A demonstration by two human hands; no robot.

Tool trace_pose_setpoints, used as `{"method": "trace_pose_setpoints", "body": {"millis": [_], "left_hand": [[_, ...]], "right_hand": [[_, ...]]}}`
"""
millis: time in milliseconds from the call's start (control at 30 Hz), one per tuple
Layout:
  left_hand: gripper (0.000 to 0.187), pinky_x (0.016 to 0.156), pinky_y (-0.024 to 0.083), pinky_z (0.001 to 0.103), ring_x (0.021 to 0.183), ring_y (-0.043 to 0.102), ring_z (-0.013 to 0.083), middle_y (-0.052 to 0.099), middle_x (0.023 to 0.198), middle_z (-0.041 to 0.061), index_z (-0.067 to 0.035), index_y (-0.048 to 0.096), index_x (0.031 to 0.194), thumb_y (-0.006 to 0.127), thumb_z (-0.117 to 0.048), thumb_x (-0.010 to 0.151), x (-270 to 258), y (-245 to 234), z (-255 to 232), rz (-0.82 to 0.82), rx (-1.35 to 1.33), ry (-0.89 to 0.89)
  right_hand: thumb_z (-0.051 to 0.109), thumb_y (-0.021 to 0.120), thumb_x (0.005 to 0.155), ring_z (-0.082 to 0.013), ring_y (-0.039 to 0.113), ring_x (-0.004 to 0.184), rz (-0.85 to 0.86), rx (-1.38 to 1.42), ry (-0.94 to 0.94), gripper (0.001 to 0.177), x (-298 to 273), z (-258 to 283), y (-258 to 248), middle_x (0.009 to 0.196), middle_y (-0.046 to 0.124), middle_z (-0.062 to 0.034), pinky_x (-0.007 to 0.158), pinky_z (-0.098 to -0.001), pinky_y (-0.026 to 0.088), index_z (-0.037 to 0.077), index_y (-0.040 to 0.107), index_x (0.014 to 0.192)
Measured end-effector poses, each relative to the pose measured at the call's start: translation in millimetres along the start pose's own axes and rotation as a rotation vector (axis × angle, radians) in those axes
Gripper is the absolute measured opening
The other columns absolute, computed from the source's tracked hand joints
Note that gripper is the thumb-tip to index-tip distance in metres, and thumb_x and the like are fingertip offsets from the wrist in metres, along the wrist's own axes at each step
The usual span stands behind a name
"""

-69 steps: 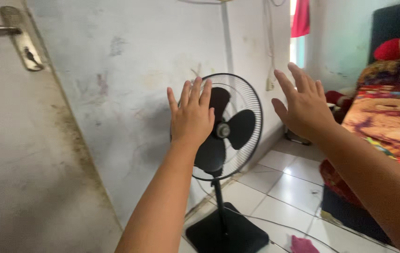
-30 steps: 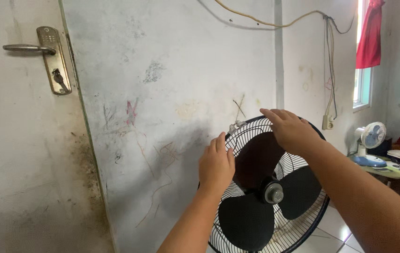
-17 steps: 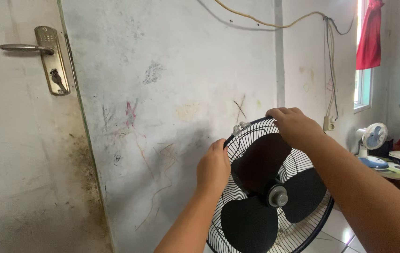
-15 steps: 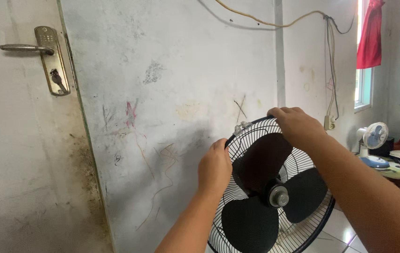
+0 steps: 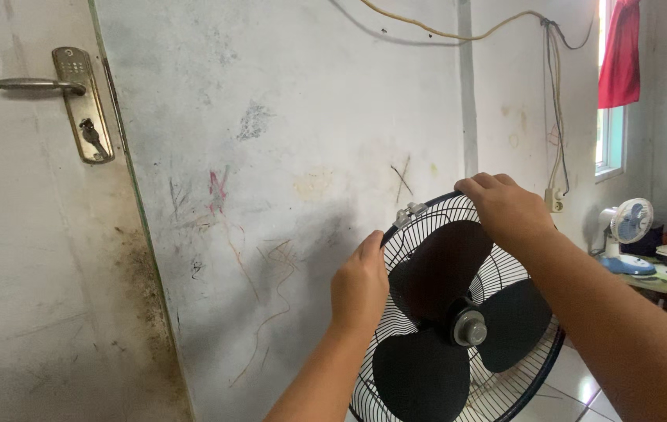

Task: The person unplugs a standing electric fan, then uses a screwdriver to loosen the screw on the front grille. They remove the front grille and place it on the floor. The person then removes the rear grille and places it on the floor as well.

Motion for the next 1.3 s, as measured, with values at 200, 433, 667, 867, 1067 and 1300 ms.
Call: {"method": "trace_pose_setpoints", "body": {"millis": [200,433,667,867,1067,1300], "left_hand": [[0.022,0.080,0.063,0.038,0.101,0.075,0.0333,0.074,0.116,0.020,0.003,0.066,0.118,0.058,-0.007,0.100,-7.1,-5.2,-8.7,-0.096,-0.009,0.114],[0.020,0.081,0.062,0.039,0.106,0.072,0.0346,0.071,0.122,0.020,0.003,0.064,0.116,0.059,-0.008,0.100,-6.8,-2.6,-12.4,-0.008,0.034,0.066],[0.021,0.093,0.057,0.040,0.119,0.066,0.0327,0.066,0.136,0.014,0.000,0.066,0.114,0.062,-0.006,0.094,-15.6,-13.3,-13.3,0.010,-0.088,0.049],[0.020,0.100,0.052,0.043,0.122,0.063,0.0327,0.065,0.136,0.013,0.000,0.071,0.107,0.068,-0.012,0.091,-22.3,-26.1,-11.3,-0.025,0.012,0.121],[0.018,0.108,0.043,0.048,0.128,0.056,0.0321,0.064,0.133,0.011,-0.001,0.072,0.104,0.070,-0.015,0.092,-20.7,-45.7,-14.4,-0.069,0.091,0.194],[0.018,0.101,0.041,0.050,0.121,0.056,0.0302,0.064,0.126,0.006,-0.005,0.074,0.099,0.069,-0.021,0.092,-22.9,-71.2,-30.0,-0.120,0.138,0.163]], "right_hand": [[0.006,0.060,0.092,-0.0217,0.053,0.134,-0.005,0.022,-0.029,0.061,-7.2,-3.3,6.3,0.151,0.049,0.0041,0.092,-0.0374,0.060,0.027,0.042,0.147],[0.006,0.048,0.098,-0.0243,0.063,0.122,0.035,-0.005,-0.022,0.065,-13.6,-6.4,9.6,0.159,0.040,0.0021,0.088,-0.0375,0.063,0.035,0.031,0.154],[0.010,0.045,0.101,-0.0244,0.067,0.118,0.013,0.032,-0.021,0.052,-28.0,-19.3,16.1,0.146,0.055,-0.0027,0.088,-0.0392,0.063,0.029,0.040,0.149],[0.021,0.041,0.106,-0.0274,0.074,0.103,0.097,0.023,0.039,0.039,-31.4,-42.4,22.3,0.126,0.069,-0.0101,0.084,-0.0421,0.065,0.021,0.045,0.146],[0.034,0.035,0.110,-0.0295,0.078,0.087,0.152,0.025,0.166,0.038,-44.1,-96.6,5.2,0.108,0.074,-0.0143,0.074,-0.0435,0.066,0.017,0.046,0.143],[0.036,0.042,0.112,-0.0330,0.077,0.079,-0.047,0.083,0.279,0.033,-85.5,-176.4,-25.7,0.096,0.076,-0.0149,0.071,-0.0476,0.062,0.014,0.058,0.132]]}}
Point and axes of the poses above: each hand's wrist, its own x-axis towards the middle knuckle, its own y-axis out of the palm, z = x × y, the point moved 10 cm from there along x, towards the middle knuckle
